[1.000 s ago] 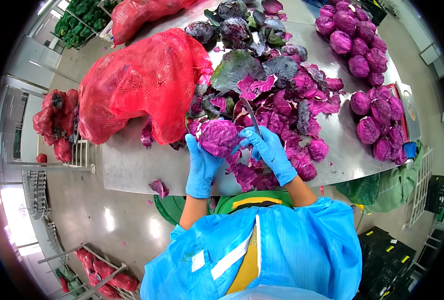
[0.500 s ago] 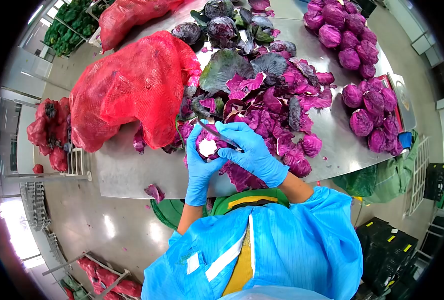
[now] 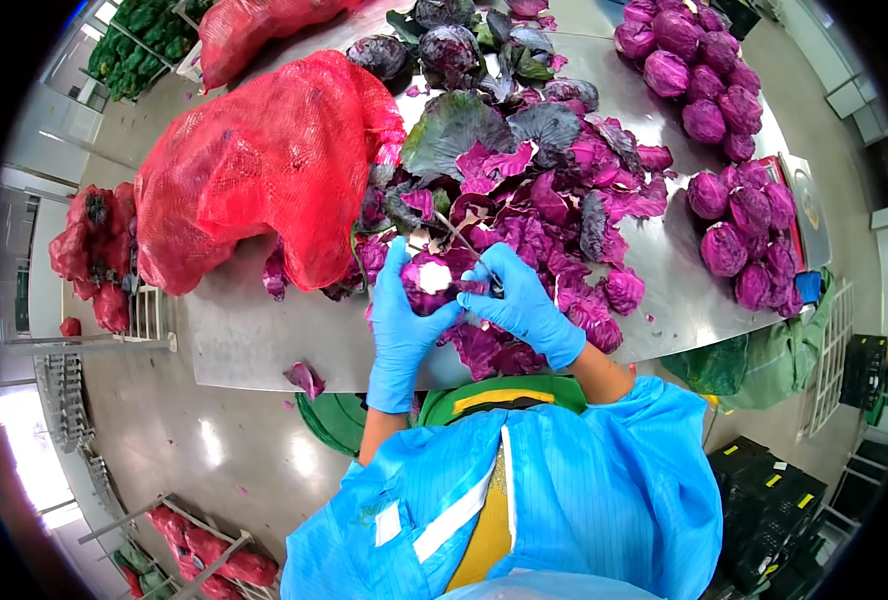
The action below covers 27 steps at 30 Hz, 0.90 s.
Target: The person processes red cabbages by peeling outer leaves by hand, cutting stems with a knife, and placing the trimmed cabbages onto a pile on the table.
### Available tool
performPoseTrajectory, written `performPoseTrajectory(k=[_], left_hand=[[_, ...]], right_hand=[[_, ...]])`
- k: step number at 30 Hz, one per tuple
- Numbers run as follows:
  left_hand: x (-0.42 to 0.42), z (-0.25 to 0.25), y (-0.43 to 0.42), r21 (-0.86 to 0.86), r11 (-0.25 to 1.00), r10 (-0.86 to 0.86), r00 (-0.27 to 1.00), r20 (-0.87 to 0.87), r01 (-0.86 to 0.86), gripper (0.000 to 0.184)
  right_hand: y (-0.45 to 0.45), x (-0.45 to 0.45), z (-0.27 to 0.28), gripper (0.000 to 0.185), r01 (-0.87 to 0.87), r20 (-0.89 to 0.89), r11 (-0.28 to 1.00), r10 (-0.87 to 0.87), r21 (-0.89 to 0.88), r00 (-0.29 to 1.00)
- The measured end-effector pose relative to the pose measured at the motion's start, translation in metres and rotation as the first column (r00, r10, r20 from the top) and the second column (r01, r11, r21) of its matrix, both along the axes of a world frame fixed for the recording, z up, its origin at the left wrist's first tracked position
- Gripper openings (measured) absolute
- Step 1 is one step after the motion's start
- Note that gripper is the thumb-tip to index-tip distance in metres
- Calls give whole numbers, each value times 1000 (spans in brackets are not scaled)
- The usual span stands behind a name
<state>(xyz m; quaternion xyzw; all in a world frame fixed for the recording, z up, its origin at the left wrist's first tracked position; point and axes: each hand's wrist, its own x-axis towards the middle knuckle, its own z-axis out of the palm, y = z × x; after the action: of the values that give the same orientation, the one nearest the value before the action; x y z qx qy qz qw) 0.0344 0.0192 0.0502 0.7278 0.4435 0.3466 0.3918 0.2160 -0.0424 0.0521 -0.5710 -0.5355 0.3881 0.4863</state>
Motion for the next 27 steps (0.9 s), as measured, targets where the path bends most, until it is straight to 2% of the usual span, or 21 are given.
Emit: performPoseTrajectory(k=[1,2,3,4,5,8,9,10,12,15,18,21,24,27], left_hand=[[-7,-2,2,-61,997,41,998,-44,-44,104],[-12,1,3,-94,994,31,982,-186,-49,103],[-15,14,3,-129,990,14,945,-328,-60,103],[-17,20,4,-164,984,-10,887,-461,-74,102],[-20,13,4,-120,992,-25,843,-538,-47,104],[-19,1,6,-179,983,-101,728,-678,-30,102],[-17,-1,6,-183,982,-99,723,-683,-38,90],[-14,-1,8,-213,976,-122,714,-689,-38,87],[-12,2,11,-271,962,-166,696,-699,-43,82],[-10,0,11,-210,977,-141,666,-732,-24,77],[-12,-6,13,-220,976,-157,668,-728,-10,78],[-10,-8,10,-156,988,-118,656,-745,0,78],[-6,-5,7,-127,992,-108,637,-763,15,79],[-4,-1,-5,-55,990,-125,620,-774,132,85]], right_hand=[[-2,-4,4,39,80,4,996,-81,44,997],[-3,-8,6,41,160,2,983,-161,87,987],[-4,-8,1,43,219,131,971,-230,98,964],[-4,-5,-14,40,217,365,959,-271,181,891],[-8,-7,-25,38,170,430,973,-221,155,875],[-24,-24,-34,34,23,533,994,-76,106,843],[-29,-28,-33,35,-13,574,996,-38,85,818],[-31,-33,-41,35,-24,631,985,-92,172,771],[-36,-36,-40,36,-65,735,997,23,29,678],[-37,-36,-42,37,-45,783,999,15,17,622],[-36,-37,-43,36,-28,821,999,36,-24,570],[-33,-41,-63,29,14,826,1000,-17,10,563],[-27,-43,-65,21,46,756,988,83,-147,649],[-12,-39,-67,14,-27,675,961,212,-274,706]])
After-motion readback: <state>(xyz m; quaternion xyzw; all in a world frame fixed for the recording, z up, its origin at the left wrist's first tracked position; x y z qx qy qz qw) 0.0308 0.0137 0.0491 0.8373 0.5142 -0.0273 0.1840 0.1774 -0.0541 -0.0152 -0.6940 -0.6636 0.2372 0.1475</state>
